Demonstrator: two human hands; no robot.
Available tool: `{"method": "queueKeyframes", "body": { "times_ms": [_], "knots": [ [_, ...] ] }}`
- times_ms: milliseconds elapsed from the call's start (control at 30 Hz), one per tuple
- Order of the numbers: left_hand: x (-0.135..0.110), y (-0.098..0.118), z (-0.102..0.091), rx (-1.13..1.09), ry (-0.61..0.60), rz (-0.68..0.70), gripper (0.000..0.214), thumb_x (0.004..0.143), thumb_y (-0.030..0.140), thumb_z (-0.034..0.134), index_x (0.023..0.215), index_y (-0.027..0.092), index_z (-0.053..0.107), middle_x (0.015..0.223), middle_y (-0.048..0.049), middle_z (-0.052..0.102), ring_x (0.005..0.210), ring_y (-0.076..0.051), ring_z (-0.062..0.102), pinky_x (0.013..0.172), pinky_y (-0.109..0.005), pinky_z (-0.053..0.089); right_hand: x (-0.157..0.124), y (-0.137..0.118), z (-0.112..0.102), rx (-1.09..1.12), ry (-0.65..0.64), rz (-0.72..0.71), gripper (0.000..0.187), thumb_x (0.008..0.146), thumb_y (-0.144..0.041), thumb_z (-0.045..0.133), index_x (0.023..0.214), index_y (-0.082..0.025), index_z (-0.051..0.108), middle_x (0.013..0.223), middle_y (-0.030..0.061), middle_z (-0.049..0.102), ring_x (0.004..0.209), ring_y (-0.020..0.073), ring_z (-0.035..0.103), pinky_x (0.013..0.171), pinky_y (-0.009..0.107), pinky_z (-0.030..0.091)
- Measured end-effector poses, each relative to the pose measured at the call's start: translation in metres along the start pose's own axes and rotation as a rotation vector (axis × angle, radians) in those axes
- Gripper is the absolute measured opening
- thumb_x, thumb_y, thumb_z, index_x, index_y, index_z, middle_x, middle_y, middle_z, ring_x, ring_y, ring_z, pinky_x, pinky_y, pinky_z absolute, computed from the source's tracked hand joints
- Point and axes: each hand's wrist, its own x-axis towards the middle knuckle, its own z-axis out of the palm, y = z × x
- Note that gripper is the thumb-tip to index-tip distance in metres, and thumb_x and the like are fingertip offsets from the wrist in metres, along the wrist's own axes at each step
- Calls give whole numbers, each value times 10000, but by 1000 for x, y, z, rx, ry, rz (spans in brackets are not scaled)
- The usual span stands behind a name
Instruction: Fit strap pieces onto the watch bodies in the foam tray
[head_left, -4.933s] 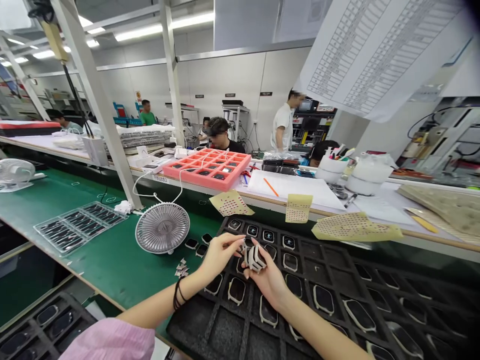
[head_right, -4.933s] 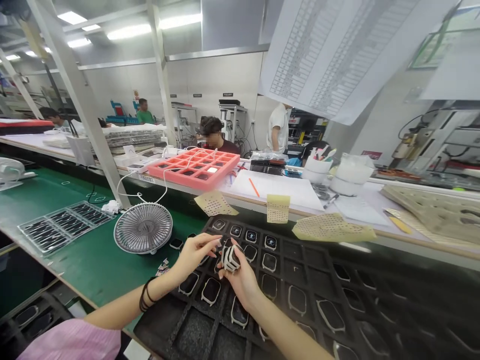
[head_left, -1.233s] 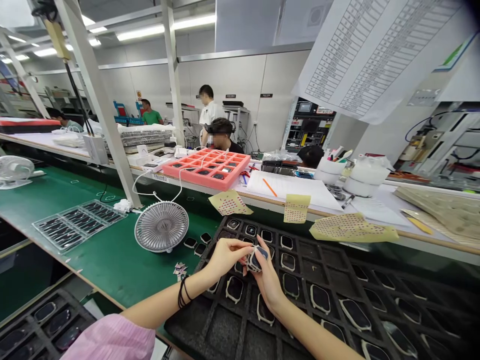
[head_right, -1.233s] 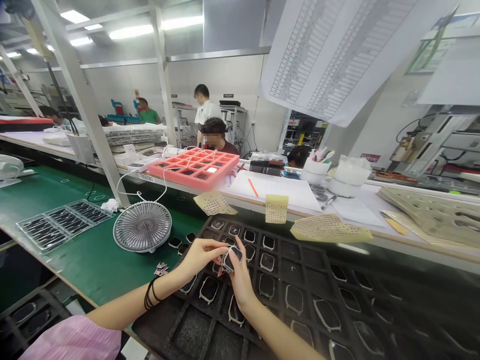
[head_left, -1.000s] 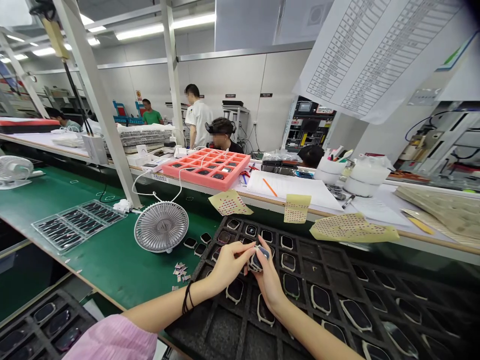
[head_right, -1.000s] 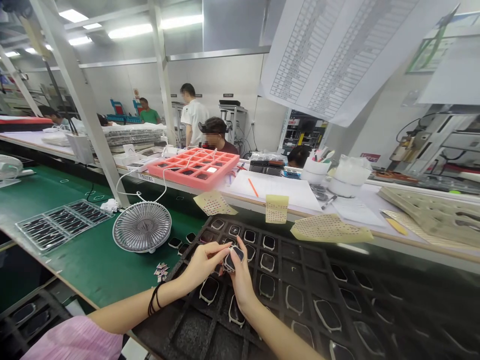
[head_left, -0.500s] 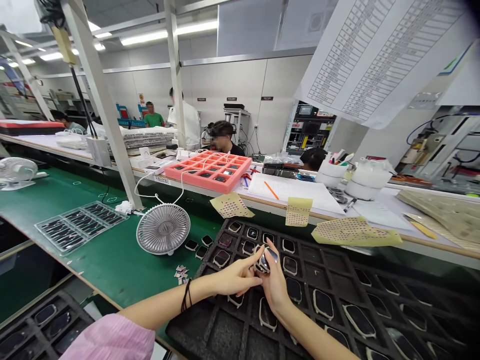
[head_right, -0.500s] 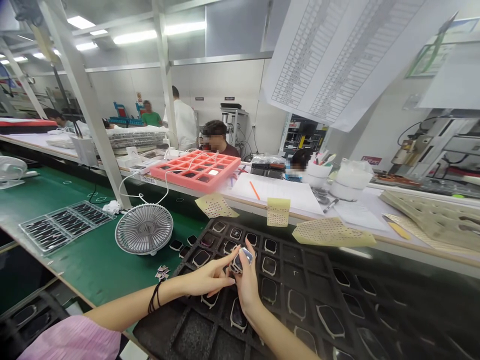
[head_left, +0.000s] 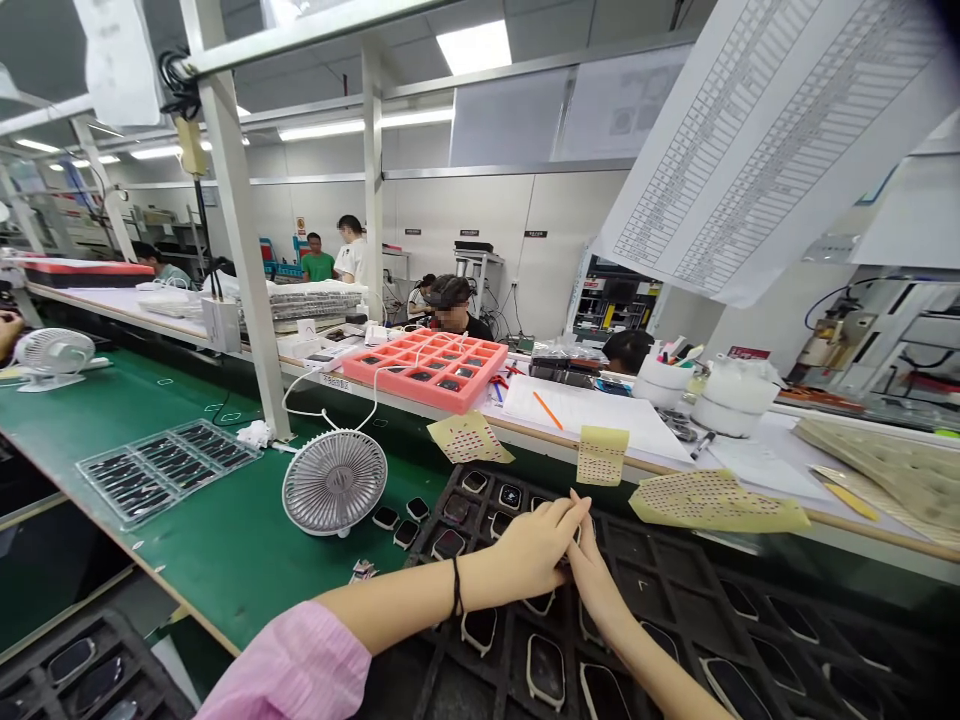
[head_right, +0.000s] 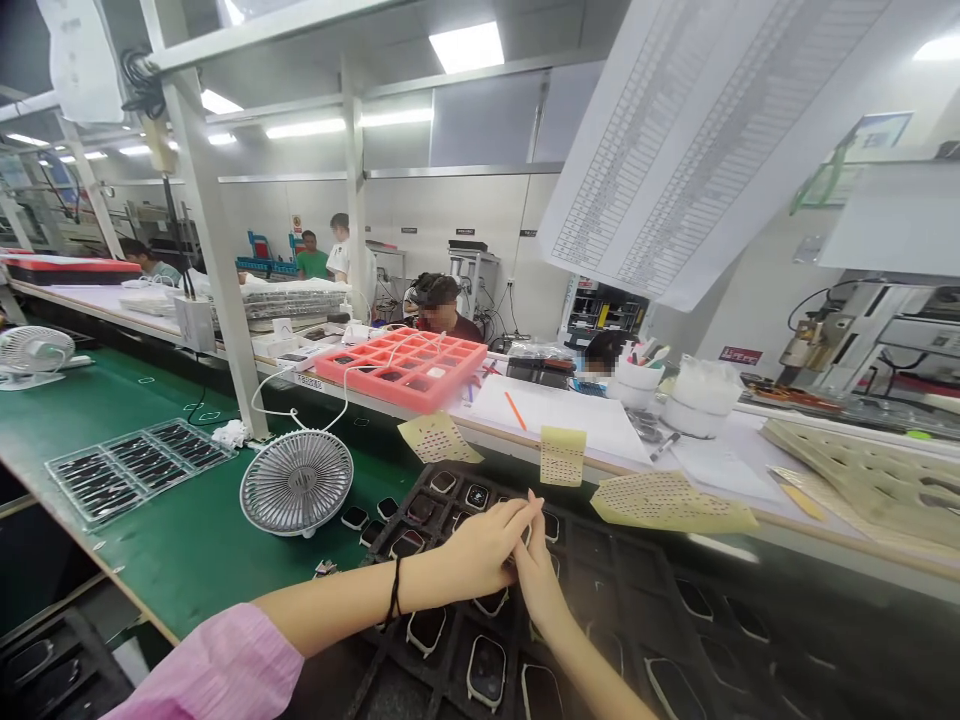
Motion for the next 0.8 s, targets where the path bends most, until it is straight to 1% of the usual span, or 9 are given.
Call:
{"method": "queueKeyframes", "body": {
  "times_ms": [100,167,300,400,500,567,633,700,800],
  "knots": [
    [4,0,17,-23,-64,-33,695,710,104,563,1348,103,287,1209,-164,512,1100,-286,497,911,-386,477,-3,13,-8,-78,-16,8,802,660,-651,629,1342,-285,418,1405,93,443,1293,310,392,1086,501,223],
    [3,-1,22,-32,-62,-60,678,704,80,545,1337,115,305,1199,-156,510,1090,-279,501,907,-380,481,-4,20,-9,-146,-41,-9,848,693,-664,582,1400,-268,331,1440,117,397,1303,322,382,1079,508,238],
    [-1,-6,22,-41,4,-119,732,690,11,472,1377,146,259,1223,-143,501,1108,-257,501,915,-359,480,-2,28,-7,-261,-158,-64,829,809,-617,460,1474,-262,115,1520,101,261,1385,269,252,1122,458,175],
    [-1,-13,23,-59,15,-95,736,661,-6,469,1364,123,294,1213,-142,534,1121,-258,505,955,-365,458,-1,31,-7,-266,-218,-64,795,852,-580,417,1480,-269,42,1557,73,155,1420,221,138,1146,421,112],
    [1,-19,29,-81,22,-94,750,638,-15,487,1358,100,313,1203,-162,547,1108,-272,518,954,-386,459,-1,32,-7,-278,-230,-41,784,856,-566,414,1480,-263,48,1559,72,143,1425,213,105,1150,418,94],
    [1,-22,33,-108,40,-91,760,629,-31,483,1359,103,317,1195,-166,552,1105,-272,520,953,-397,458,0,32,-7,-283,-198,-54,805,836,-562,444,1479,-248,76,1544,89,193,1419,230,141,1148,427,105],
    [2,-23,37,-146,66,-77,764,625,-44,472,1355,125,324,1200,-154,555,1115,-263,518,960,-399,454,1,32,-6,-272,-156,-73,819,811,-549,478,1474,-237,113,1518,105,259,1400,254,212,1142,441,129],
    [3,-24,39,-171,89,-68,753,626,-50,467,1343,142,344,1209,-144,558,1122,-255,520,960,-399,456,1,31,-5,-243,-145,-82,810,795,-521,509,1465,-240,150,1500,103,295,1380,264,262,1138,446,147],
    [3,-26,38,-191,108,-58,741,633,-44,494,1335,160,370,1231,-138,562,1137,-257,526,968,-415,452,3,27,-7,-176,-167,-66,789,763,-467,576,1439,-264,223,1496,78,302,1385,256,244,1139,439,142]
  ]
}}
